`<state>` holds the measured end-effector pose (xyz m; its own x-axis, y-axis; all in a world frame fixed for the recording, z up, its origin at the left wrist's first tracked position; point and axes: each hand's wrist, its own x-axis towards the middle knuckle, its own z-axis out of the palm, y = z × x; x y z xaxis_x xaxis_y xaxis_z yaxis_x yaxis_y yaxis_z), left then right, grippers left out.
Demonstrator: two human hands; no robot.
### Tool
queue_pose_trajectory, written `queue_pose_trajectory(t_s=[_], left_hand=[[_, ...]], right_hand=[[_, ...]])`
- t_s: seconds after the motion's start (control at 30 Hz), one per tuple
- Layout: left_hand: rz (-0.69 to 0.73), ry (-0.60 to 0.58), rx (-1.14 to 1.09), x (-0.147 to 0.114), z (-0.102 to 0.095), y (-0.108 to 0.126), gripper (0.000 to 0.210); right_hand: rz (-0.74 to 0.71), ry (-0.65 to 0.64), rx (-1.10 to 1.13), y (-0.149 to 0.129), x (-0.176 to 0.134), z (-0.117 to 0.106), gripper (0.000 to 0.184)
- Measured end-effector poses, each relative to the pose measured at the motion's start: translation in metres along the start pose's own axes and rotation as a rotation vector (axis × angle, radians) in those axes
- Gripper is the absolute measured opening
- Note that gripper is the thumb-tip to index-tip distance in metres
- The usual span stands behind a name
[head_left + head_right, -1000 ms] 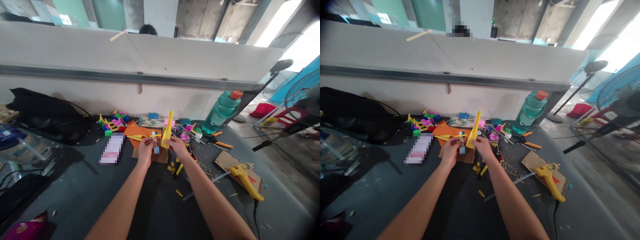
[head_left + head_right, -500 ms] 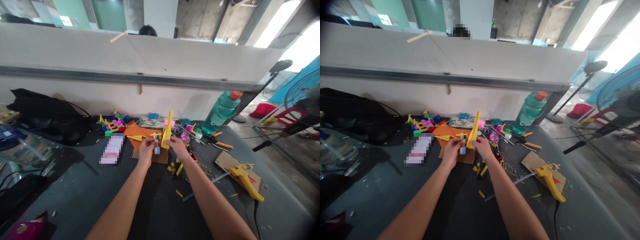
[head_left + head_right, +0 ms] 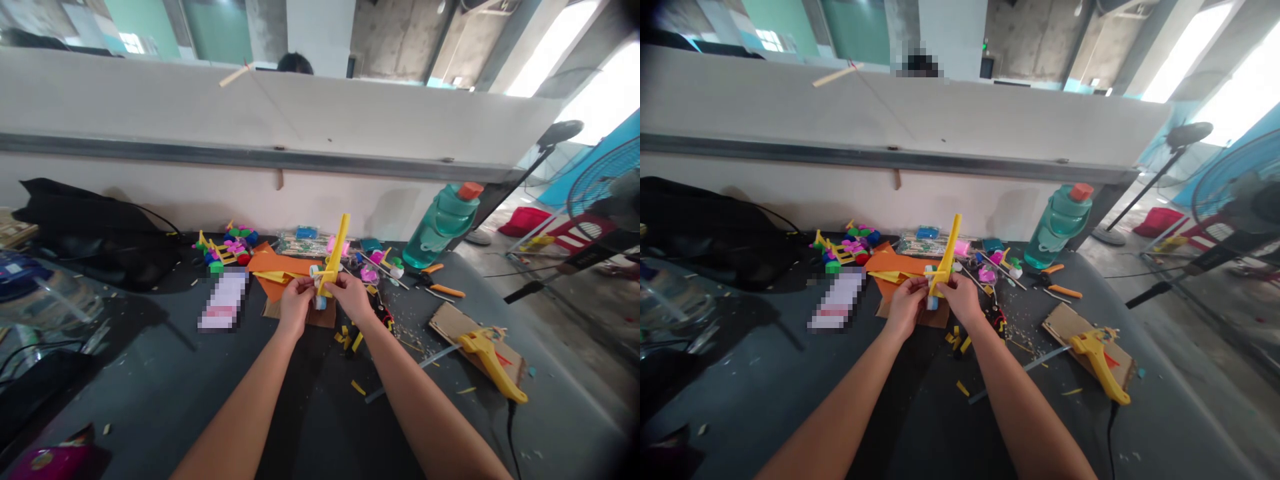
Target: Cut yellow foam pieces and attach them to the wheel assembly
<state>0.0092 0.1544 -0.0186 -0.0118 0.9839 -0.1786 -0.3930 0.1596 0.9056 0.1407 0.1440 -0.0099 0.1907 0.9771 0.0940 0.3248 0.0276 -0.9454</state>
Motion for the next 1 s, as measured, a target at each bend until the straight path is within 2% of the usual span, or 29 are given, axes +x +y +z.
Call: queue_pose_trajectory(t_s=[0.17,0.3,0.47,0.8,1.0], left_hand=[[-0.003,0.003,-0.019,0.0,0.0003,-0.0003,0.028],[-0.031,0.0,-0.043,0.0,0.0005,-0.0007,0.03],[-0.061,0.02,-0.105,0.0006,-0.0004,0.0006,0.029],[-0.163,-0.094,-0.161,-0.0088,0.005,0.0038,0.022],[-0.182,-0.077,-0.196,-0.0048,0.0019,0.0057,0.022]], right_hand=[[-0.016,0.028,-0.03,-0.0009,-0.0004,0.0008,0.02],[-0.042,0.085,0.094,-0.0038,0.0003,0.0004,0.023],[-0.05,0.04,0.188,-0.0045,0.0014,-0.0001,0.024],[-0.014,0.078,0.27,-0.007,-0.0002,0.0,0.02],[-0.001,0.109,0.319,-0.0059,0.0014,-0.0031,0.018]])
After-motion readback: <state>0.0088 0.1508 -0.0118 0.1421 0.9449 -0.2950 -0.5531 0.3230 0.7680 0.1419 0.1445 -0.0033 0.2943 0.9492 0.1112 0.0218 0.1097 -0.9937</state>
